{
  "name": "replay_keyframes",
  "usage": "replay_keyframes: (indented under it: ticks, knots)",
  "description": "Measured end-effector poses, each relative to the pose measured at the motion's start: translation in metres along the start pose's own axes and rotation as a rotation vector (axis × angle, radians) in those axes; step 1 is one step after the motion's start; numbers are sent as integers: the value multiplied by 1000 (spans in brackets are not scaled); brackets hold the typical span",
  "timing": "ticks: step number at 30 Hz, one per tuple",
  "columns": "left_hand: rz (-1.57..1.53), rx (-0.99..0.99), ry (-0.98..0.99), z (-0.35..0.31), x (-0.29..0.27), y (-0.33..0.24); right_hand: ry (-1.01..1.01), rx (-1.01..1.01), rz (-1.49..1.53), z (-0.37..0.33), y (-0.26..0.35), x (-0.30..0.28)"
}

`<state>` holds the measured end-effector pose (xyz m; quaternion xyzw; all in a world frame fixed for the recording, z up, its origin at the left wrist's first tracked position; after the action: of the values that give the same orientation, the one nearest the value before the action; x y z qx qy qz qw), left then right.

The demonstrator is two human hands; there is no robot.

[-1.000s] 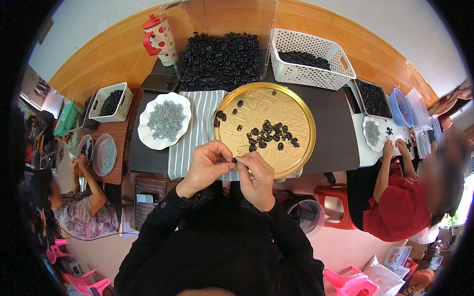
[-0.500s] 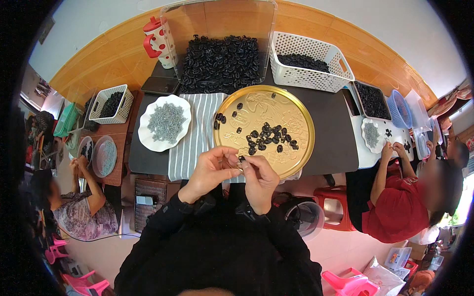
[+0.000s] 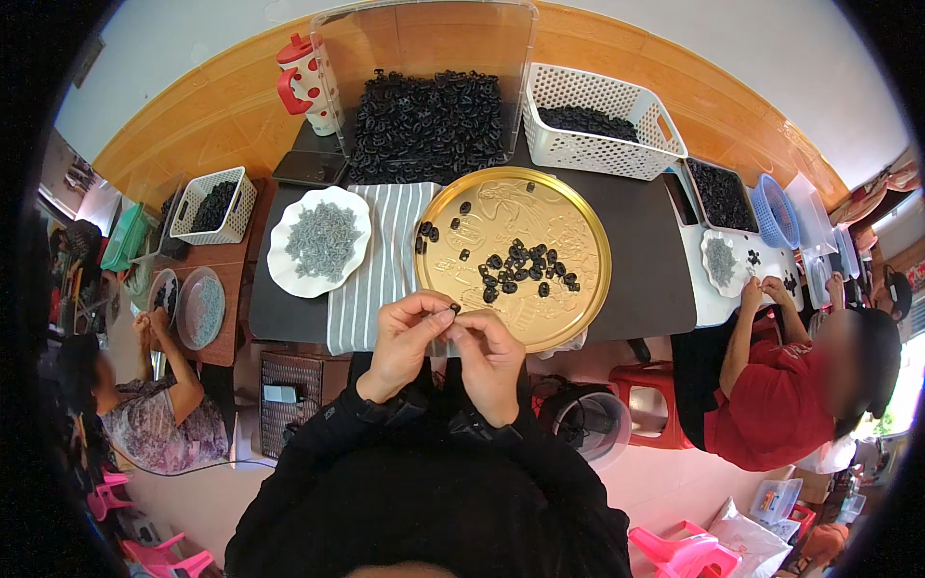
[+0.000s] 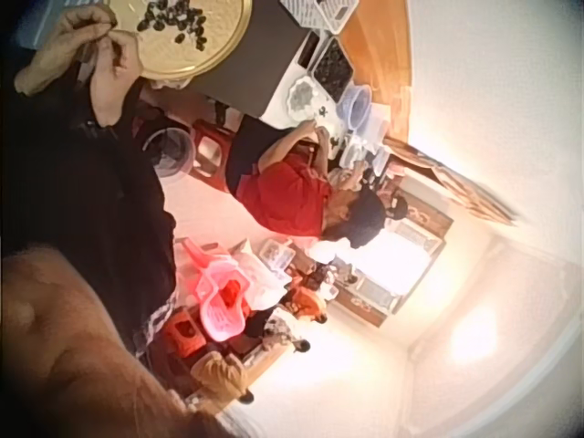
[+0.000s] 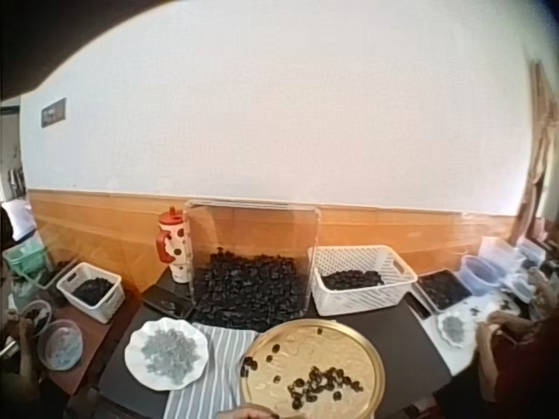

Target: The person assembles small plastic components by hand, fitting the pieces together and picking up parts from a tray.

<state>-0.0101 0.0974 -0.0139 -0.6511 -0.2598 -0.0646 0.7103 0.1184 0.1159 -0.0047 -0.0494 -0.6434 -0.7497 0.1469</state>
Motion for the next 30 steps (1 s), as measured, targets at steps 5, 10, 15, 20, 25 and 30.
replay_keyframes:
  ticks: [5,10,15,20,25,30]
  knots:
    - [191,-65,144,-3,3,0,48,-62,-138,11,24,1]
    - [162,-119,79,-2,-6,8,56,-53,-171,5,16,0]
    - [141,-134,45,-1,-18,10,183,-243,-735,39,29,-21]
    - [121,-93,50,3,-18,6,238,-442,-1074,67,31,-18]
    - [121,-92,44,0,-26,11,274,-398,-1183,76,22,-1]
    - [124,-90,30,-1,-29,12,357,-437,-1300,70,10,16]
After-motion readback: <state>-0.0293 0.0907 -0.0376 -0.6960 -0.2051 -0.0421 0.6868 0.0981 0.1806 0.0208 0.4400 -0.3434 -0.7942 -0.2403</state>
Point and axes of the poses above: each hand's wrist, its own z-axis towards the middle knuckle, its own x-axis out of the palm, y = z × x, the point moved 10 cm from there along z, towards the middle knuckle, and after that the axes turned 4 degrees about -y, right-handed, at the moved point
